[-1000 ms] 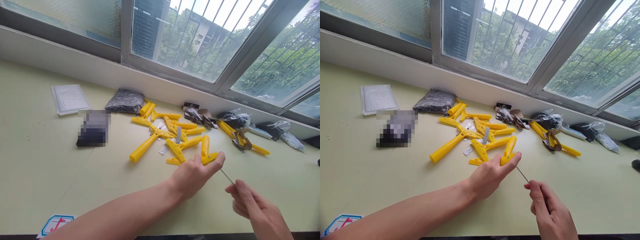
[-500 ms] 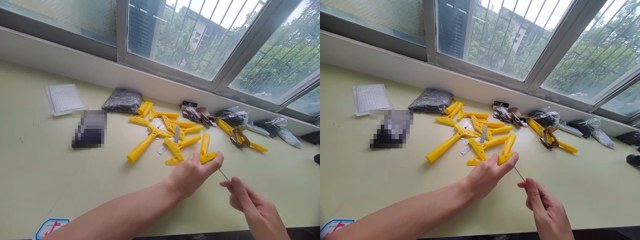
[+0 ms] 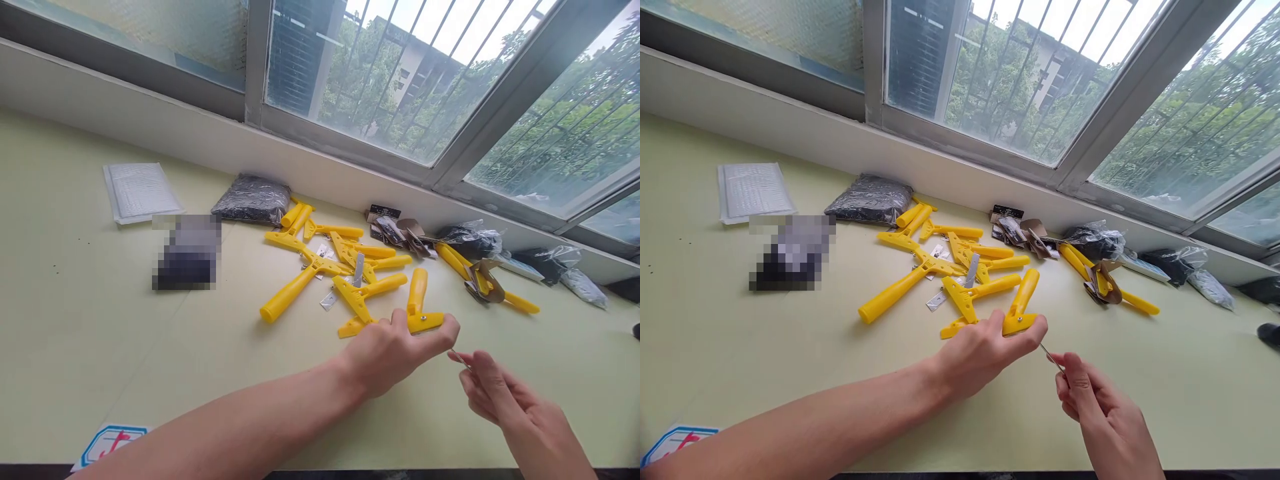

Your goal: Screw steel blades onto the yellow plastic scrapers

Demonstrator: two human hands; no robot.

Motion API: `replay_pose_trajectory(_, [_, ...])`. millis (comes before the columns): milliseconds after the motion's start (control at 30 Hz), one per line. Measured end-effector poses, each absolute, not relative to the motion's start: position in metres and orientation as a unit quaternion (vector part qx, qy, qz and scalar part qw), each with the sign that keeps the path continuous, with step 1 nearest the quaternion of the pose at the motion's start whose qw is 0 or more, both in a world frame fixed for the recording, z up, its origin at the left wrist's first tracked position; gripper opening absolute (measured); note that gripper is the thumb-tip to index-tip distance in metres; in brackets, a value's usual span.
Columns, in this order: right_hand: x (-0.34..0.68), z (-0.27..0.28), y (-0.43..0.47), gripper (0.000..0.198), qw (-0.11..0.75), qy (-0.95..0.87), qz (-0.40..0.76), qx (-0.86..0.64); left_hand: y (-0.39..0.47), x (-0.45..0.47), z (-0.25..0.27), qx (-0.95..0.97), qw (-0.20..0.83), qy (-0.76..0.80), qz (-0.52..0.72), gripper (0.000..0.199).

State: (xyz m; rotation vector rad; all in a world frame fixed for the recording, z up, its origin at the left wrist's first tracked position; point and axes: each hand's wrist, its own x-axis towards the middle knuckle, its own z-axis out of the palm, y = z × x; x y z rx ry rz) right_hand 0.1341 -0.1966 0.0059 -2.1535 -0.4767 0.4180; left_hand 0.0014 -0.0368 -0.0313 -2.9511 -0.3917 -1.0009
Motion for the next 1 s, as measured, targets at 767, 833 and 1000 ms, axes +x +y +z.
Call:
replay_pose_trajectory(767, [0.143, 0.040, -0.160, 0.047, 0.275, -0.434, 0.003, -0.858, -0.012, -0.003, -0.027, -0.843, -0.395, -0.179, -0.317, 0.063])
replay_pose_trajectory(833, [0.140, 0.041, -0.155, 0.037, 0.274, -0.469, -0.051, -0.838, -0.013, -0.003, -0.025, -0.806, -0.453, -0.203, -0.322, 0.061])
replay_pose_trajectory(1000, [0.130, 0.045, -0.137, 0.038, 0.318, -0.515, 0.018, -0.796, -0.013, -0.002, -0.018, -0.749, -0.524, -0.237, -0.329, 0.057])
